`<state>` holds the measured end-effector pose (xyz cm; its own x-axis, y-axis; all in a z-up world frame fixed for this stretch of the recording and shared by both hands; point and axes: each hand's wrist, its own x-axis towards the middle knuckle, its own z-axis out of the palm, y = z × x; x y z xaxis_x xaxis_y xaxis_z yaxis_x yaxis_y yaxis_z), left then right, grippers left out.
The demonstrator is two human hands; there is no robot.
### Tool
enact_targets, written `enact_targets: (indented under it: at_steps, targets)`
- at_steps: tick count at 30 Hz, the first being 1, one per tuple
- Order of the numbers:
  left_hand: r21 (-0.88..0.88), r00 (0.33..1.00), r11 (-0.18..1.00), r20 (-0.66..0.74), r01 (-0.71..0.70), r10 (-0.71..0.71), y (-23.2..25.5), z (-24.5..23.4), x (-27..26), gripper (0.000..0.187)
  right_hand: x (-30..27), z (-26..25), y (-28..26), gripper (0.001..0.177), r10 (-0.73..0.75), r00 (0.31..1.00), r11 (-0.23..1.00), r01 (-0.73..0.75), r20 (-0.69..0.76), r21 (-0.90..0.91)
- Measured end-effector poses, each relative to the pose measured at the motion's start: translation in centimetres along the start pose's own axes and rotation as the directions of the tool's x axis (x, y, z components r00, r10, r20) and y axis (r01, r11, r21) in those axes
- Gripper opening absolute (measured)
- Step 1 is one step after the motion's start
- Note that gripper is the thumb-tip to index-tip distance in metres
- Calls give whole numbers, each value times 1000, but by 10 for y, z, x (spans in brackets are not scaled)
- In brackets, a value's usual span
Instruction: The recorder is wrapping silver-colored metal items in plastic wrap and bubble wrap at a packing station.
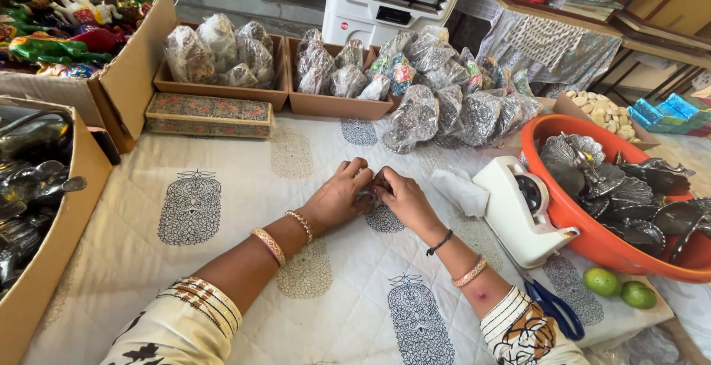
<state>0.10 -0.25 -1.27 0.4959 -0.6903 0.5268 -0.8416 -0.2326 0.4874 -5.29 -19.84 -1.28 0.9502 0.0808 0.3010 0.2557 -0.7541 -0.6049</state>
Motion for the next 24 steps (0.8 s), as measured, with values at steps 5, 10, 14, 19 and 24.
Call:
enact_targets:
  at_steps: [5, 10, 14, 19, 24]
  targets:
    - [11, 1000, 1000, -1, -5, 5, -2, 1, -1, 44, -2, -7, -32, 26, 91, 995, 985, -97, -44, -140]
    - [21, 1000, 1000, 2, -2, 1, -4, 1, -1, 42, 0, -13, -42, 30, 133, 990, 953, -142, -52, -267]
    - [10, 1000, 1000, -3, 21, -21, 0, 0, -1, 41, -1, -18, -40, 31, 166, 985, 924, -175, -55, -339]
    - [-3, 1000, 1000, 1, 27, -27, 3, -3, -1, 41, 6, -9, 17, 37, -81, 993, 974, 62, -80, -219]
    - [-18, 999, 999, 12, 37, -36, 4, -4, 0, 39, 10, -8, 26, 39, -88, 996, 994, 86, -18, -72]
